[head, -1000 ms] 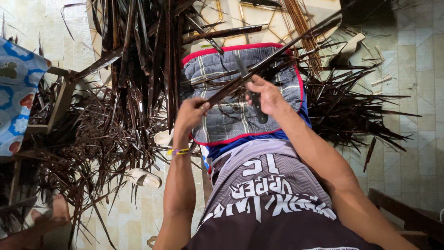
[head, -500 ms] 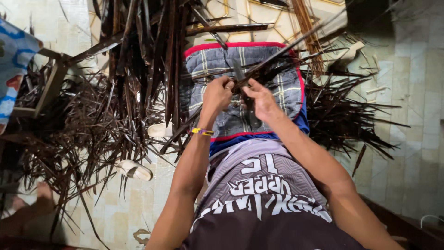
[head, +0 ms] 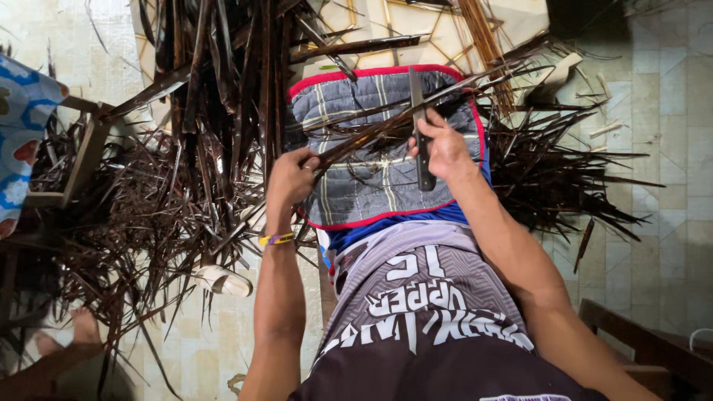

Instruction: The person sits on a cushioned mat and repeatedly pulls dried palm fronds through a fixed metal blade to strip the leaflets from the central stem. The person handles the fronds one at a time, discarding the stripped stems and accumulating the leaflets on the mat.

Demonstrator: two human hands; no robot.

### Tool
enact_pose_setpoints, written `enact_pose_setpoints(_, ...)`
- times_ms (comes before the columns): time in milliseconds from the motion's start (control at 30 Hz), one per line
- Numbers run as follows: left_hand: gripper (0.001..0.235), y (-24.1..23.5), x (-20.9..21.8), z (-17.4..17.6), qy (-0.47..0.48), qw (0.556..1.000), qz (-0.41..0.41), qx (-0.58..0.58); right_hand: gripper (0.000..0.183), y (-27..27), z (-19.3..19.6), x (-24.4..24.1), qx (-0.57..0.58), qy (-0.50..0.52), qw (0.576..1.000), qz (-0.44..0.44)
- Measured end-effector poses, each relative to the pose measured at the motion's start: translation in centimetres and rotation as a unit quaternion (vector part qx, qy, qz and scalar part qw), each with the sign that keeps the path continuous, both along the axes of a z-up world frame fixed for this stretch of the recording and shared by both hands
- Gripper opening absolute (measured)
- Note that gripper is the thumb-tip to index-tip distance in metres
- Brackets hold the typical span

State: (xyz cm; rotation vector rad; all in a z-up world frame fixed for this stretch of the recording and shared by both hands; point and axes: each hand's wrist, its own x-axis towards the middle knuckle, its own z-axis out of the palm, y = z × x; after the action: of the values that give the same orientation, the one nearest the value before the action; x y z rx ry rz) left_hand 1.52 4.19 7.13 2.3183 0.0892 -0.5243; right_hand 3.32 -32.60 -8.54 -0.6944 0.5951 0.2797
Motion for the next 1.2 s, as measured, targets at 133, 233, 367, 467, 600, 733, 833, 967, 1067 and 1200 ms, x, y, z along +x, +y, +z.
enact_pose_setpoints(133, 0.02, 3.7, 0.0, -2.4, -0.024, 0.999, 0.039, 0.026, 0.027, -4.3, 1.6, 0.7, 0.002, -0.008, 0.995, -0.095)
enact_pose_setpoints(233, 0.02, 5.6, -0.1, -3.0, -0.062, 0.994, 0.079, 0.037, 0.028, -6.5, 2.6, 0.6, -0.012, -0.011, 0.987, -0.158)
enact_pose_setpoints(367, 0.024, 3.2, -1.1, -2.5, -0.118, 0.98, 0.158, 0.002, 0.021, -12.5, -4.4, 1.4, -0.064, 0.0, 0.954, -0.294)
enact_pose_setpoints(467, 0.024, 0.5, -0.1, -1.3, -0.15, 0.975, 0.155, -0.051, 0.013, -7.6, 3.1, -0.9, -0.09, -0.002, 0.959, -0.27)
enact_pose_setpoints(600, 0.021, -5.7, 2.6, 0.6, -0.193, 0.973, 0.069, -0.109, 0.012, 4.8, 14.3, -3.1, -0.232, -0.07, 0.97, -0.016)
enact_pose_setpoints(733, 0.019, -10.0, 3.9, 0.4, -0.188, 0.976, -0.002, -0.114, 0.037, 8.1, 11.0, -1.2, -0.196, -0.131, 0.971, 0.022)
enact_pose_setpoints(833, 0.018, -11.8, 4.9, 0.3, -0.188, 0.967, -0.057, -0.161, 0.03, 7.9, 9.5, 0.2, -0.189, -0.131, 0.973, -0.02)
enact_pose_setpoints(967, 0.021, -11.6, 5.5, 0.5, -0.152, 0.976, -0.092, -0.124, 0.02, 7.0, 9.8, 0.9, -0.228, -0.127, 0.964, -0.052)
enact_pose_setpoints(1067, 0.032, -8.5, 4.4, 2.0, -0.131, 0.984, -0.102, -0.059, 0.021, 6.0, 10.3, 1.3, -0.248, -0.112, 0.957, -0.101)
enact_pose_setpoints(1200, 0.046, -2.9, 1.8, 1.6, -0.08, 0.992, -0.091, 0.044, 0.023, 3.9, 7.8, 2.6, -0.238, -0.049, 0.955, -0.172)
